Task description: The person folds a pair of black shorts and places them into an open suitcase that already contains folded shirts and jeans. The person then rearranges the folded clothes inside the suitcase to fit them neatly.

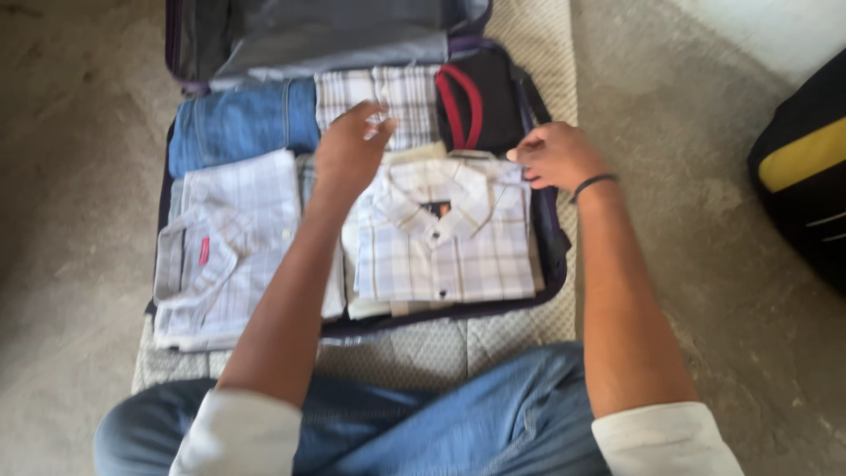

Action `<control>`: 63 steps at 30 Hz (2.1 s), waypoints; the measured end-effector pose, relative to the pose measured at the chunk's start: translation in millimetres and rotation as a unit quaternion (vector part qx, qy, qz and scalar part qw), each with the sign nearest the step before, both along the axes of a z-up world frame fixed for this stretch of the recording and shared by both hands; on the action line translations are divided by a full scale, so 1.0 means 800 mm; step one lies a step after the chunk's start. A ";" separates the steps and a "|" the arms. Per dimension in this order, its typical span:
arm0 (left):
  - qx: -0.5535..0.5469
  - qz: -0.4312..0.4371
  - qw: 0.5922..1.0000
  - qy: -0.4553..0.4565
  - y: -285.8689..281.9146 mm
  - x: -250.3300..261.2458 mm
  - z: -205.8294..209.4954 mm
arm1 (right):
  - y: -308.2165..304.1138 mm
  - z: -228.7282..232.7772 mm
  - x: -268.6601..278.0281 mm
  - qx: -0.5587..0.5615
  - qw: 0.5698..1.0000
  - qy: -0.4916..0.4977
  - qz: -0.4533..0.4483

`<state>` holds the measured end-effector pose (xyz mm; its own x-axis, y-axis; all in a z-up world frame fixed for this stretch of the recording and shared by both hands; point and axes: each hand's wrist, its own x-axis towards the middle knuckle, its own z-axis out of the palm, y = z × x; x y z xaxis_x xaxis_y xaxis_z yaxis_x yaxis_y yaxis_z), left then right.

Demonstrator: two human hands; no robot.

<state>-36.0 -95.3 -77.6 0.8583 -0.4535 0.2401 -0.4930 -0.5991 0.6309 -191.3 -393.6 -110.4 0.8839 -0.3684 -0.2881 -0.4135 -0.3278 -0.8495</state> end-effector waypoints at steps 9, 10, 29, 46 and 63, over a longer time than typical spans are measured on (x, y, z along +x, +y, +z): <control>-0.151 0.116 0.912 0.364 0.145 -0.108 -0.078 | 0.013 0.028 -0.018 0.023 0.984 0.173 0.022; -0.136 0.124 0.918 0.352 0.143 -0.112 -0.082 | 0.014 0.028 -0.020 0.025 0.982 0.186 0.032; -0.021 0.090 0.862 0.499 0.101 -0.108 0.008 | 0.014 0.037 -0.028 0.012 0.993 0.119 -0.009; -0.331 -0.038 0.710 0.621 0.066 -0.101 0.097 | 0.021 0.025 -0.033 0.203 0.960 0.182 0.054; -0.383 -0.167 0.776 0.473 0.008 -0.014 0.260 | 0.094 0.027 0.021 0.626 0.759 -0.095 0.151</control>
<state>-47.2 -88.6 130.3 0.6807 -0.7232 -0.1168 0.3609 0.1924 0.9125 -174.3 -318.3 -88.4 0.9431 0.3167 -0.1013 -0.3107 0.7308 -0.6078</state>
